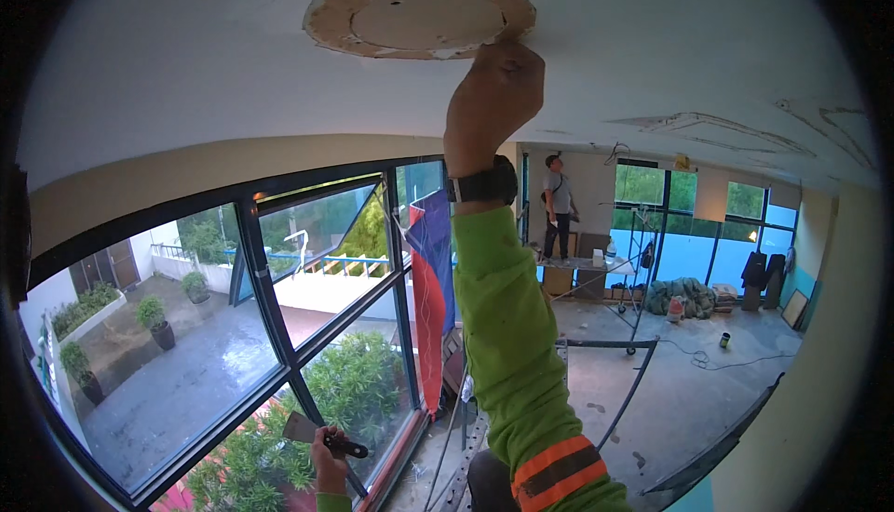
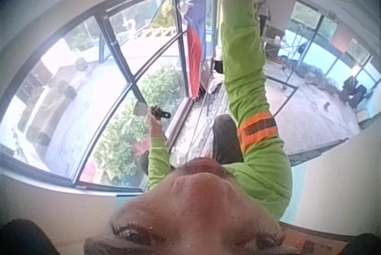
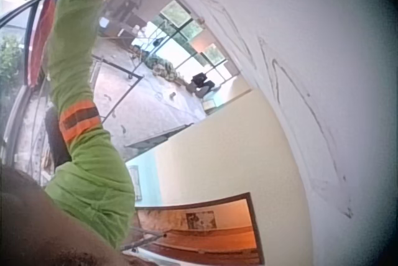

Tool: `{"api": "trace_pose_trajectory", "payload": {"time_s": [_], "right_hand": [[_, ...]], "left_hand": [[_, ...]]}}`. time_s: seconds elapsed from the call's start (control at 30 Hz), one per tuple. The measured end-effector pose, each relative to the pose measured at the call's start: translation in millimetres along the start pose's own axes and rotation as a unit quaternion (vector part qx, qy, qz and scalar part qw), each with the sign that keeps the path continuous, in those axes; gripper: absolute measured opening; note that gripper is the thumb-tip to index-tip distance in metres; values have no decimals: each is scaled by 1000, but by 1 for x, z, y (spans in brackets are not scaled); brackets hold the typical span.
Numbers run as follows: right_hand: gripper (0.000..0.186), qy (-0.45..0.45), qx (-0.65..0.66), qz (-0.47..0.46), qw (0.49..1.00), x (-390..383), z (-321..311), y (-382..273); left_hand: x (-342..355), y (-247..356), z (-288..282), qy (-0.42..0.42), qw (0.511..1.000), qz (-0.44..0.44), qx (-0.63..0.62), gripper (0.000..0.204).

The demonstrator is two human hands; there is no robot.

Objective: The person removes loose pieces of material from the edge of a hole in the ceiling by hand and uses a putty knife to scrape the surface.

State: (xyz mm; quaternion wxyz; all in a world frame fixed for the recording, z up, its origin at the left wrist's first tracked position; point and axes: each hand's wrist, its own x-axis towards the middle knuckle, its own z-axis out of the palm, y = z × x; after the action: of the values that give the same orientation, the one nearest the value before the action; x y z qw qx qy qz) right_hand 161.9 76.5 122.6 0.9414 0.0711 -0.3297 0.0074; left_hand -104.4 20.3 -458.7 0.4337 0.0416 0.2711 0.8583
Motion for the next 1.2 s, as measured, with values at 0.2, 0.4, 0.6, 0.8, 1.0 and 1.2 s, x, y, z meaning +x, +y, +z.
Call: {"api": "trace_pose_trajectory", "payload": {"time_s": [0.2,0.4,0.6,0.8,1.0,1.2], "right_hand": [[7,-65,53,12,996,-14,-14,3],[8,-84,68,74,991,-10,-21,11],[14,-48,-5,-26,998,6,-20,8],[15,-30,-36,-59,997,6,-15,7],[15,-27,-80,-96,992,7,-13,7],[17,3,-92,-63,994,3,-2,7]], "left_hand": [[-3,0,2,5,1000,6,7,17],[-4,3,0,-5,1000,7,5,17],[-4,-1,0,-13,1000,3,8,17],[-1,1,-4,-17,1000,5,4,17],[-4,4,2,0,1000,3,-4,18],[-10,6,9,-4,1000,16,13,20]]}}
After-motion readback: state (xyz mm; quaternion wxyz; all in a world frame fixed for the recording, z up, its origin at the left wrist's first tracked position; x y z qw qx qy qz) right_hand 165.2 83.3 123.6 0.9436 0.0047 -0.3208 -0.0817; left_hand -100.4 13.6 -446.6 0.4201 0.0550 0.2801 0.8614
